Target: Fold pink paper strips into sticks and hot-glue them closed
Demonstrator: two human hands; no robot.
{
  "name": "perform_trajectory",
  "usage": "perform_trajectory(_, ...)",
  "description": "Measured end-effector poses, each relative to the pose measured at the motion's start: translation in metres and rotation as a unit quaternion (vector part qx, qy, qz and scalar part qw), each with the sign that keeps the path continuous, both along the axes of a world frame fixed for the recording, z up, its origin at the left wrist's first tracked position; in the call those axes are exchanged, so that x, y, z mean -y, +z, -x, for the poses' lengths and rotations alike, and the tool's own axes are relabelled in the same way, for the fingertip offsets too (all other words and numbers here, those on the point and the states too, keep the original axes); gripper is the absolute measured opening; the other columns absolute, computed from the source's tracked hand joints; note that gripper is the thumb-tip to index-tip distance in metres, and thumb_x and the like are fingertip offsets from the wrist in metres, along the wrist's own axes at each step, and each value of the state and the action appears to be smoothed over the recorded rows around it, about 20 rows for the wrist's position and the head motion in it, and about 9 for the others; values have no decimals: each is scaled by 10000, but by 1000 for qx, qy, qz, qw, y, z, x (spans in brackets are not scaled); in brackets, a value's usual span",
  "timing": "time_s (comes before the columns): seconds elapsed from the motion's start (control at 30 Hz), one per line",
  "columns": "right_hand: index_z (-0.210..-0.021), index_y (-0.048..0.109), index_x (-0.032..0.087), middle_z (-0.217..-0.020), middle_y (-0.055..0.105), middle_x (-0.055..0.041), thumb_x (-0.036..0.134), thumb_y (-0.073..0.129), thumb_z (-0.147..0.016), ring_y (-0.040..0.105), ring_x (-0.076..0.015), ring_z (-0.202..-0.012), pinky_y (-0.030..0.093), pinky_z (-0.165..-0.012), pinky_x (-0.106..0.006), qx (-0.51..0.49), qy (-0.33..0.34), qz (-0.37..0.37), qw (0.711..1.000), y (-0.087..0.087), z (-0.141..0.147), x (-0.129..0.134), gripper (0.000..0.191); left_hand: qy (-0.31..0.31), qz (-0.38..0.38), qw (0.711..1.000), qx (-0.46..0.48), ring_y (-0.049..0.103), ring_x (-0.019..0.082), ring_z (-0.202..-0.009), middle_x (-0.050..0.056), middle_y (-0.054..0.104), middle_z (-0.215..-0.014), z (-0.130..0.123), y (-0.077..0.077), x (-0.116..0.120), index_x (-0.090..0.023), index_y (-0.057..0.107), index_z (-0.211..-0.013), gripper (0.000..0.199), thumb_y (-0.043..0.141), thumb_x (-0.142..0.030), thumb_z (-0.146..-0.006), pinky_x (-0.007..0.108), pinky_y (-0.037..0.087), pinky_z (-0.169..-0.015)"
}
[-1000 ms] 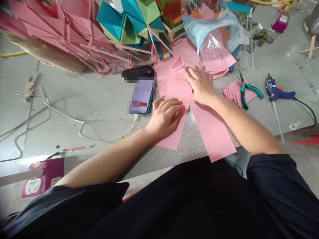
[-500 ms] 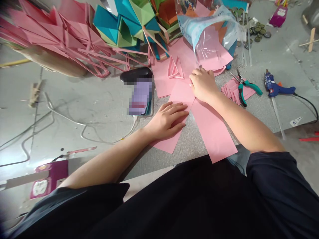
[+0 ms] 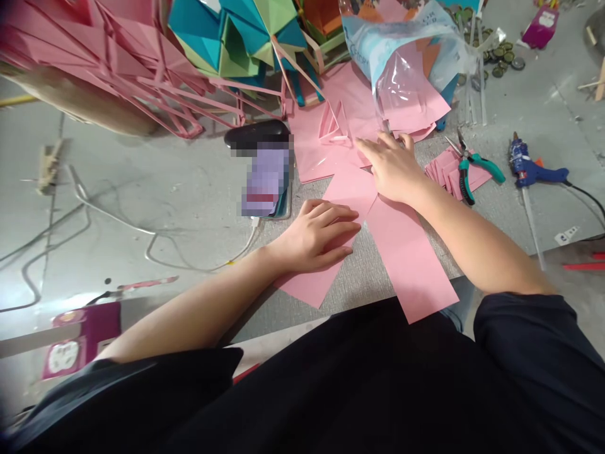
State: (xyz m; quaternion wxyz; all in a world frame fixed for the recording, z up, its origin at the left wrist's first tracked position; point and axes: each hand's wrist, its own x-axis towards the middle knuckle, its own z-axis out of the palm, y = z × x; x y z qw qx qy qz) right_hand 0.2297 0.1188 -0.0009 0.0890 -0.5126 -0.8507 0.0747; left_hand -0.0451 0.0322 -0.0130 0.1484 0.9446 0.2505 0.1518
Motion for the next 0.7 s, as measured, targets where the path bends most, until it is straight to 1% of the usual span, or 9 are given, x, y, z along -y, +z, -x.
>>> perform_trajectory(0.07, -1836, 366, 277, -1731, 624, -176, 199, 487, -1071, 383, -505, -1711, 240, -1291, -827, -2, 6, 4, 1000, -3, 0, -4, 779, -3, 12, 1000, -1, 720, 359, -1378, 149, 779, -1508, 1, 0, -2, -238, 745, -1412, 432, 551, -526, -1156, 566, 444, -1172)
perform_trajectory(0.13, -1853, 323, 290, -1761, 595, -167, 202, 486, -1074, 356, -510, -1728, 220, -1297, -844, -4, 8, 7, 1000, -6, -1, -7, 802, -1, 24, 1000, 1, 722, 351, -1378, 141, 779, -1512, 1, 1, -4, -244, 747, -1409, 420, 561, -517, -1149, 556, 441, -1168)
perform_trajectory(0.27, -1852, 325, 281, -1777, 579, -161, 178, 456, -1075, 333, -506, -1746, 221, -1305, -845, -11, 3, 16, 1000, -7, -2, -10, 795, 11, 36, 999, 6, 730, 353, -1369, 137, 786, -1502, 0, 2, -3, -244, 765, -1373, 385, 584, -481, -1129, 556, 449, -1165)
perform_trajectory(0.43, -1841, 344, 253, -1792, 561, -170, 176, 438, -1083, 352, -488, -1739, 249, -1315, -818, -19, -7, 24, 1000, -4, -1, -9, 768, 85, 3, 996, 15, 746, 381, -1323, 168, 801, -1446, -3, 3, 2, -199, 772, -1338, 372, 573, -422, -1116, 584, 482, -1121)
perform_trajectory(0.6, -1832, 357, 258, -1800, 551, -175, 221, 453, -1095, 367, -486, -1723, 270, -1309, -814, -25, -8, 21, 999, -5, -3, -9, 744, 123, -4, 992, -12, 754, 385, -1289, 153, 799, -1451, -7, 6, 7, -221, 763, -1349, 362, 582, -405, -1095, 599, 509, -1091)
perform_trajectory(0.7, -1835, 346, 271, -1805, 541, -169, 271, 477, -1110, 360, -487, -1723, 290, -1311, -801, -16, -9, 19, 1000, -7, -4, -10, 736, 158, -7, 987, -20, 742, 390, -1321, 156, 796, -1451, -8, 6, 9, -221, 765, -1332, 341, 587, -383, -1090, 602, 524, -1112)
